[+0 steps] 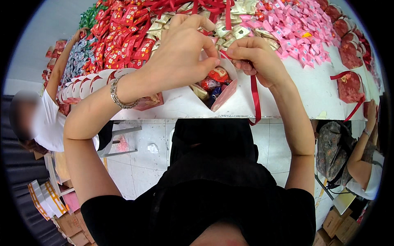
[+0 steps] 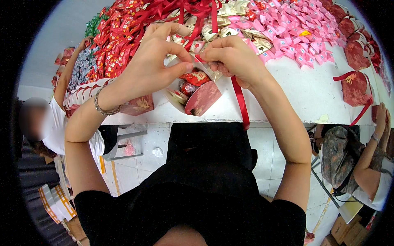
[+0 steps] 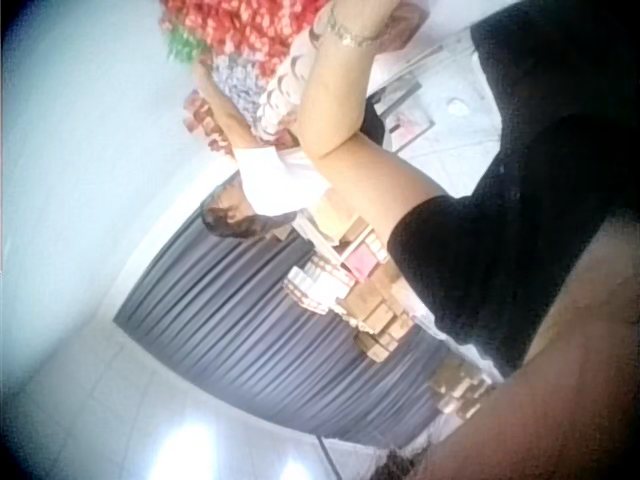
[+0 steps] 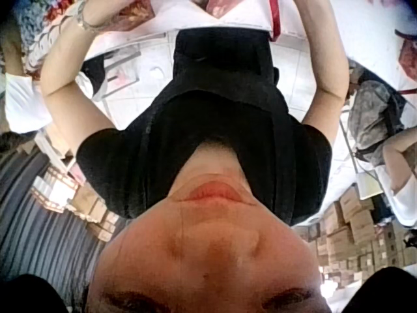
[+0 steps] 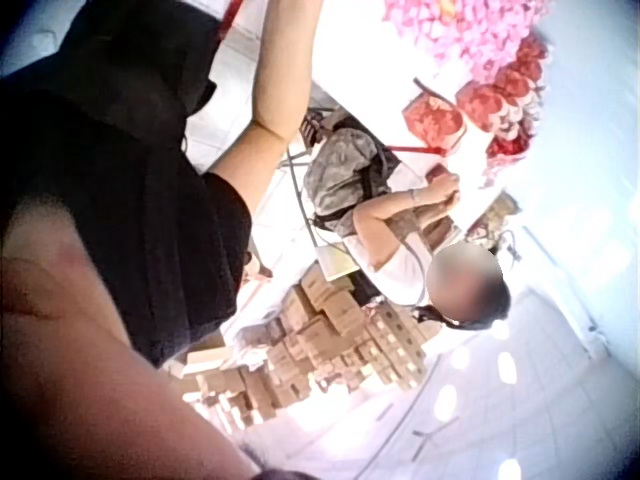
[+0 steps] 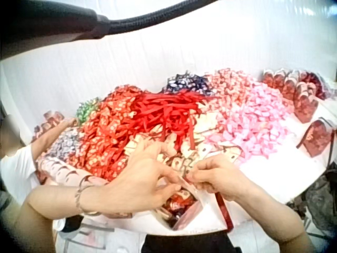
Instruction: The person places small wrapped candies into heart-shaped boxes and ties them with red ribbons. The person works at a table with piles of candies and ribbons, assembling the boxes one at a time.
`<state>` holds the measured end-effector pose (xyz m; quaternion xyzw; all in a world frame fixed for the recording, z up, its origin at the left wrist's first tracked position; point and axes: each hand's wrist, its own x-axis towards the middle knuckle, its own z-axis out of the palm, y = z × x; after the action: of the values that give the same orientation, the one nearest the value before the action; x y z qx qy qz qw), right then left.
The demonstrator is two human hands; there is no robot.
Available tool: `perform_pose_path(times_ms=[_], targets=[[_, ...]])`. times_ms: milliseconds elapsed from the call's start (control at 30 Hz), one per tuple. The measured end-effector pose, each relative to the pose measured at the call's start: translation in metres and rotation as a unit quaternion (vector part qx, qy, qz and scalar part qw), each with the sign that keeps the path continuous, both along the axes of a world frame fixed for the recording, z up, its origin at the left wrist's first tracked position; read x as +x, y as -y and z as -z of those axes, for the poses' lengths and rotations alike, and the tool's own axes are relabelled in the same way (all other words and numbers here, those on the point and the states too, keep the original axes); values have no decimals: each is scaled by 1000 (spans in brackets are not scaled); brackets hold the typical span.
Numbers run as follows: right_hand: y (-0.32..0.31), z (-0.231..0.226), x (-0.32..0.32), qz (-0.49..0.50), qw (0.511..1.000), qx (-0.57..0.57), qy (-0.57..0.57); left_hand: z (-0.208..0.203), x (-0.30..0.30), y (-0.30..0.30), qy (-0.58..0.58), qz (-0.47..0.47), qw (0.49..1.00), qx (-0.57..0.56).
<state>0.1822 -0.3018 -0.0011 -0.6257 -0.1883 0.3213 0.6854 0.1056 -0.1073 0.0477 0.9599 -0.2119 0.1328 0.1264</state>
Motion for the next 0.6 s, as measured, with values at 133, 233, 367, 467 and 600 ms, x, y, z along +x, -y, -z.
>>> perform_pose_path(times_ms=[133,233,367,467,600], targets=[[-2,-3,2,-38,999,-16,0,0,-2,-1,-25,-4,999,-35],[0,-6,2,-55,998,-22,36,6,-1,-2,-91,-34,992,-82],[1,-7,0,-53,989,-45,128,6,7,2,-190,-48,971,-137],[-1,-8,-1,-3,968,-13,252,-14,19,0,-278,-26,936,-215],[-10,-15,-2,10,961,119,250,-54,21,-23,-261,4,919,-297]])
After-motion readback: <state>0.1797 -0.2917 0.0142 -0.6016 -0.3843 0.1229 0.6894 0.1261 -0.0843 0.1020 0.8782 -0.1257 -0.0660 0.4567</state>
